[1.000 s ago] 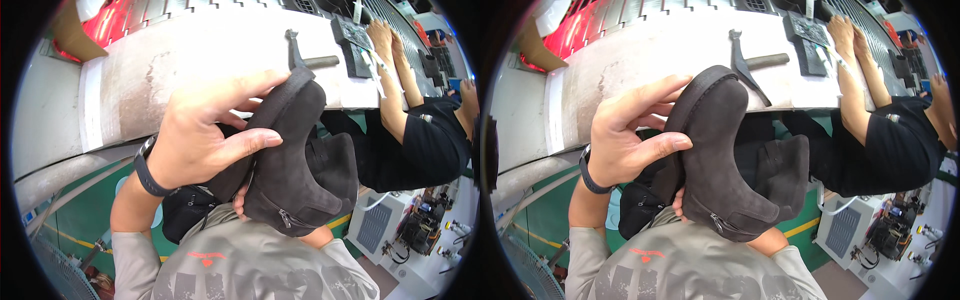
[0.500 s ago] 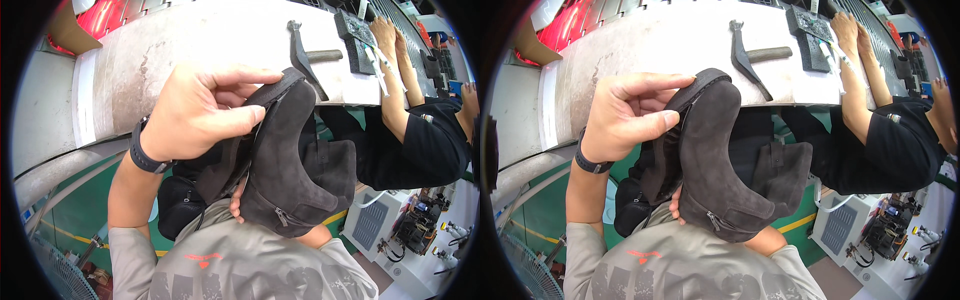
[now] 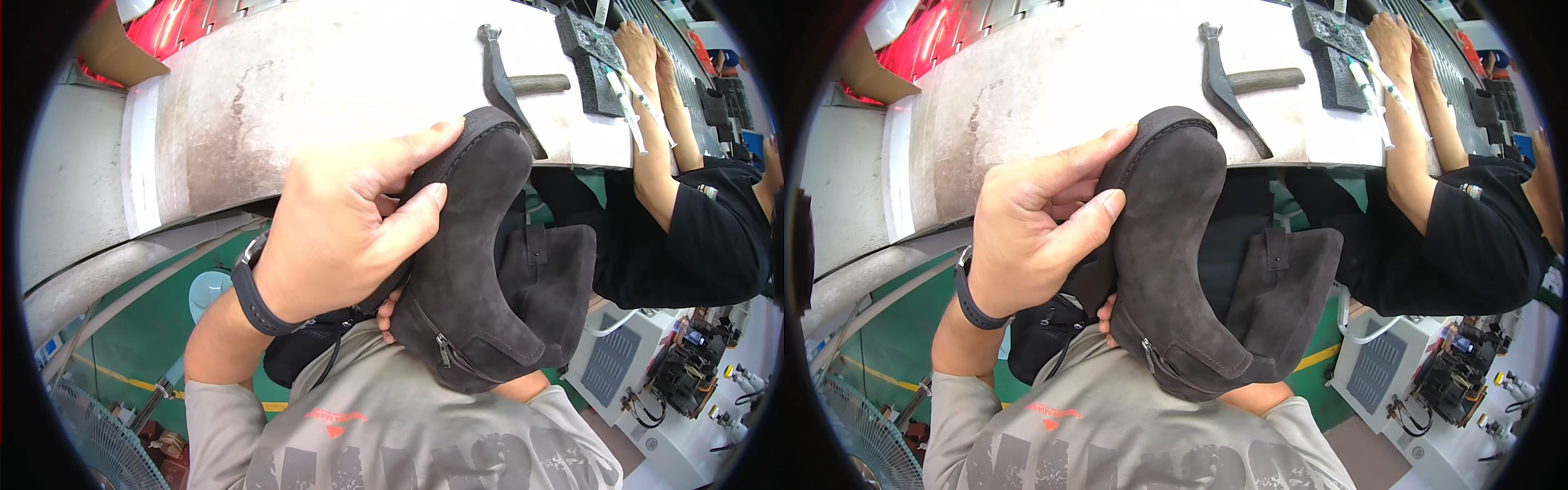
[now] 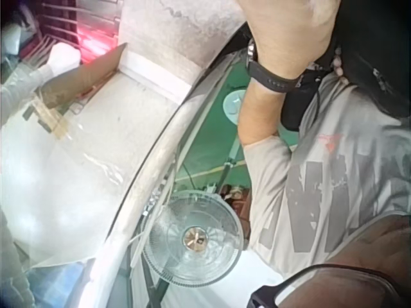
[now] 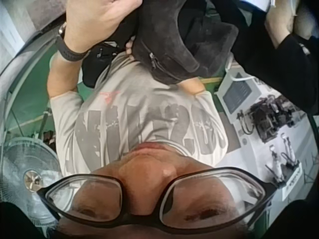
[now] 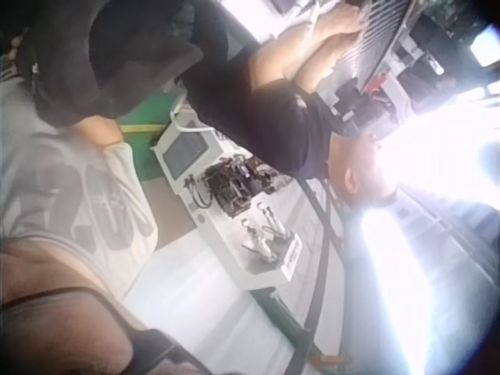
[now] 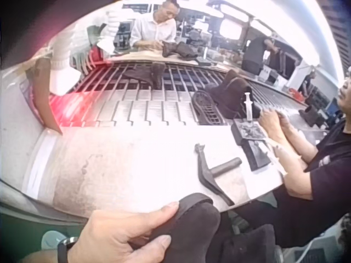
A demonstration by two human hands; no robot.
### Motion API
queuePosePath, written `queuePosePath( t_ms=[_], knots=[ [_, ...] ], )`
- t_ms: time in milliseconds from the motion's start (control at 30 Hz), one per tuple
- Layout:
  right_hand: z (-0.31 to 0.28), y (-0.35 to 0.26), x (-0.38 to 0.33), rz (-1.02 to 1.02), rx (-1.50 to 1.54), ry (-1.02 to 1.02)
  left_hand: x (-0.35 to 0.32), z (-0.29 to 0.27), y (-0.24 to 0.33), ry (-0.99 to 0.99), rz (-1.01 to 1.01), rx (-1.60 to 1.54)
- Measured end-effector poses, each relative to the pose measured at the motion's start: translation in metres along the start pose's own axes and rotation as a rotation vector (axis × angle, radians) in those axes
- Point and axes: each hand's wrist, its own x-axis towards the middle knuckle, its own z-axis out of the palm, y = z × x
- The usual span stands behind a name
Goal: The person joins outsoles to boot uppers by hand, pressing the edges together and smoothing the material along the sole line.
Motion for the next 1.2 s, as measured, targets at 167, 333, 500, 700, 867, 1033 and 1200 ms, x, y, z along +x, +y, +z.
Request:
queuePosePath(
  t_ms=[167,333,500,700,867,1033,1200],
  knots=[
    [0.012,-0.036,-0.023,-0.202,-0.161,-0.081,-0.009,0.019,0.006,0.137,0.368,0.406],
    [0.039,-0.044,-0.033,-0.572,-0.286,-0.141,-0.008,0.011,0.009,0.102,0.356,0.336],
    [0.054,-0.026,-0.017,-0.811,-0.537,0.015,0.005,0.004,0.016,0.12,0.502,0.331],
    [0.069,-0.047,-0.01,-1.172,-1.22,0.403,0.018,-0.033,0.029,-0.01,0.67,0.251],
    [0.06,-0.074,0.011,-1.221,-1.811,0.606,0.028,-0.057,0.079,-0.012,0.199,0.041],
    [0.102,-0.096,0.091,-1.509,-1.6,0.508,0.059,-0.071,0.061,0.088,0.377,0.472],
    [0.125,-0.145,0.028,-1.324,-1.987,0.423,0.072,-0.05,0.029,0.278,0.379,0.665]
  ],
)
